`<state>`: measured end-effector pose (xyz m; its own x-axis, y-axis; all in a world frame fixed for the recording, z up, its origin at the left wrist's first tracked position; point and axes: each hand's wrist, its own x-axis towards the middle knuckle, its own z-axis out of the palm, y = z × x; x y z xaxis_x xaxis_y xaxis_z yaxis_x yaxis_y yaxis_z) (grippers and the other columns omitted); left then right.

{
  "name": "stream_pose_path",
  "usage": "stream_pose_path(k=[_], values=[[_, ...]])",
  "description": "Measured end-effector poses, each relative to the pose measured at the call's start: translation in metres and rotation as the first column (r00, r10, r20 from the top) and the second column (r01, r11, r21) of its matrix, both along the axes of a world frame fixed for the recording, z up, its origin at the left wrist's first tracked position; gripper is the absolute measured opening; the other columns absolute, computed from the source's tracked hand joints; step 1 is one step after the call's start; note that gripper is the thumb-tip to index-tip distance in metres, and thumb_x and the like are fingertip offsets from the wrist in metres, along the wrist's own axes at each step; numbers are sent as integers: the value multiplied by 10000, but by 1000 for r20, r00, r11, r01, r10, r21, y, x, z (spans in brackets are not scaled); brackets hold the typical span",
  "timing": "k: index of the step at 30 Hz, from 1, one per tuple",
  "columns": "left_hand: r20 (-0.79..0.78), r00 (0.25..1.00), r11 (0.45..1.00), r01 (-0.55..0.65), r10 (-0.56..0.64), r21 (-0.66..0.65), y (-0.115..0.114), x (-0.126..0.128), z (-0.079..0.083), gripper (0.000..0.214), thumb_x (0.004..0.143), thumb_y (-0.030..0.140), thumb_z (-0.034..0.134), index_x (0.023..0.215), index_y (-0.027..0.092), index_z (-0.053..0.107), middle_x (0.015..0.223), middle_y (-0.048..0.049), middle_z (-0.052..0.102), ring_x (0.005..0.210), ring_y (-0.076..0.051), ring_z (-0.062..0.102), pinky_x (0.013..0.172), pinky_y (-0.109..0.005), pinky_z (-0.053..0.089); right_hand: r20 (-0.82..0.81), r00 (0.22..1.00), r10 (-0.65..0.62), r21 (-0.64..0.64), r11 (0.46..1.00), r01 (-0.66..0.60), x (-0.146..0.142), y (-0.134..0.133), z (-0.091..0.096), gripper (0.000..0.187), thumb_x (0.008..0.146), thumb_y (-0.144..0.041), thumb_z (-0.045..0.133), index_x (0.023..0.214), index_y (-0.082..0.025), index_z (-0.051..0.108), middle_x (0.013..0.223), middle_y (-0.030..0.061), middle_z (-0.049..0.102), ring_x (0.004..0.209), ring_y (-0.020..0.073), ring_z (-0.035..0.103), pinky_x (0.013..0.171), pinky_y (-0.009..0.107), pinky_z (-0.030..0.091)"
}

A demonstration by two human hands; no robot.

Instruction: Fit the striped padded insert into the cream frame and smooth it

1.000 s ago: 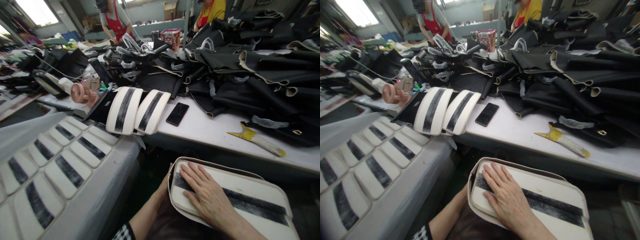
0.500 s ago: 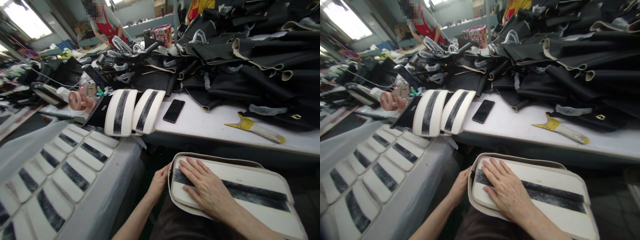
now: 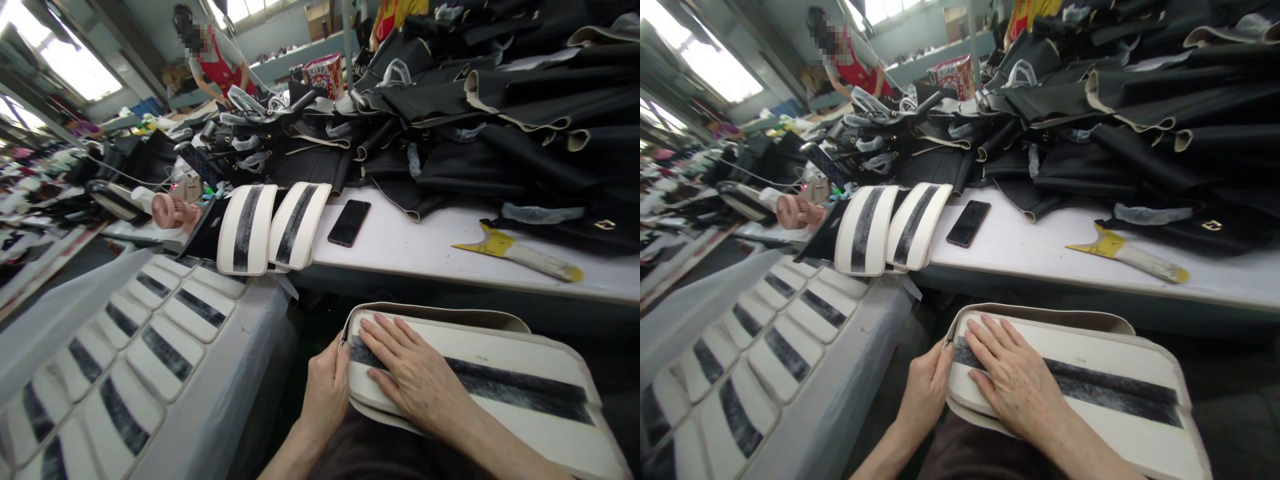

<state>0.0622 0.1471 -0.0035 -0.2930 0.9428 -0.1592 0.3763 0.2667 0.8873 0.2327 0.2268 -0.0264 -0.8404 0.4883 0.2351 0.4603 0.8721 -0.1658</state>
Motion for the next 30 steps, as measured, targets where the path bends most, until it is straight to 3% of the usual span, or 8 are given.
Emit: stream_pose_path(k=[3, 8, 12, 17, 20, 23, 26, 30], values=[[-36, 999, 1000, -10, 11, 29, 0, 3, -6, 360, 1002, 337, 395, 1256, 224, 624, 1114, -61, 703, 897, -193, 664, 828, -271, 502, -7, 1000, -2, 5, 1000, 3, 0, 0, -2, 561, 959, -367, 464, 1481, -200, 342, 1574, -11, 249, 1448, 229, 222, 1169, 454, 246], [-62, 995, 995, -70, 74, 69, -7, 8, -18, 395, 992, 338, 422, 1341, 214, 558, 1337, -61, 593, 1207, -216, 571, 1054, -300, 421, -28, 1000, -14, -25, 1000, 13, 0, -1, -1, 568, 944, -349, 491, 1474, -197, 355, 1560, -1, 296, 1432, 236, 260, 1163, 458, 269], [-2, 993, 992, -115, 115, 50, -11, 11, -22, 410, 968, 362, 473, 1341, 219, 564, 1368, -46, 567, 1267, -245, 521, 1102, -310, 379, -67, 998, -18, -68, 998, 14, 1, -1, 1, 565, 932, -330, 508, 1461, -185, 376, 1541, 18, 341, 1414, 249, 300, 1159, 466, 286], [-4, 995, 995, -97, 98, 11, -11, 10, -16, 434, 955, 382, 497, 1351, 214, 553, 1387, -52, 548, 1299, -263, 485, 1121, -334, 349, -102, 995, -20, -99, 995, 10, 1, -1, 3, 563, 924, -308, 514, 1458, -186, 382, 1525, 29, 370, 1407, 259, 315, 1156, 482, 291], [135, 986, 995, -92, 96, -35, -9, 5, -10, 430, 963, 420, 474, 1330, 218, 574, 1359, -57, 576, 1292, -259, 491, 1127, -360, 343, -101, 995, -20, -106, 994, 9, 1, -1, 3, 562, 925, -309, 515, 1458, -190, 381, 1528, 27, 366, 1404, 263, 319, 1153, 484, 293], [406, 902, 988, -115, 146, -101, -7, 1, -5, 417, 962, 437, 478, 1289, 215, 611, 1322, -58, 606, 1268, -253, 507, 1120, -376, 351, -101, 995, -17, -118, 993, 5, 1, 0, 1, 567, 927, -318, 515, 1462, -195, 375, 1530, 25, 361, 1402, 263, 323, 1150, 484, 295], [639, 738, 976, -157, 218, -153, -4, -1, -5, 382, 938, 411, 540, 1250, 213, 638, 1317, -66, 605, 1224, -253, 532, 1077, -380, 390, -108, 994, -23, -122, 992, 10, 2, 0, 0, 553, 937, -329, 501, 1460, -199, 378, 1530, 26, 363, 1402, 258, 325, 1155, 484, 285], [749, 605, 963, -148, 269, -226, -1, -6, -10, 352, 865, 350, 667, 1167, 168, 678, 1244, -110, 639, 1135, -251, 578, 1009, -358, 426, -125, 992, -29, -120, 993, 14, 2, -1, -2, 531, 946, -341, 486, 1449, -200, 396, 1531, 21, 360, 1405, 255, 318, 1157, 479, 283]])
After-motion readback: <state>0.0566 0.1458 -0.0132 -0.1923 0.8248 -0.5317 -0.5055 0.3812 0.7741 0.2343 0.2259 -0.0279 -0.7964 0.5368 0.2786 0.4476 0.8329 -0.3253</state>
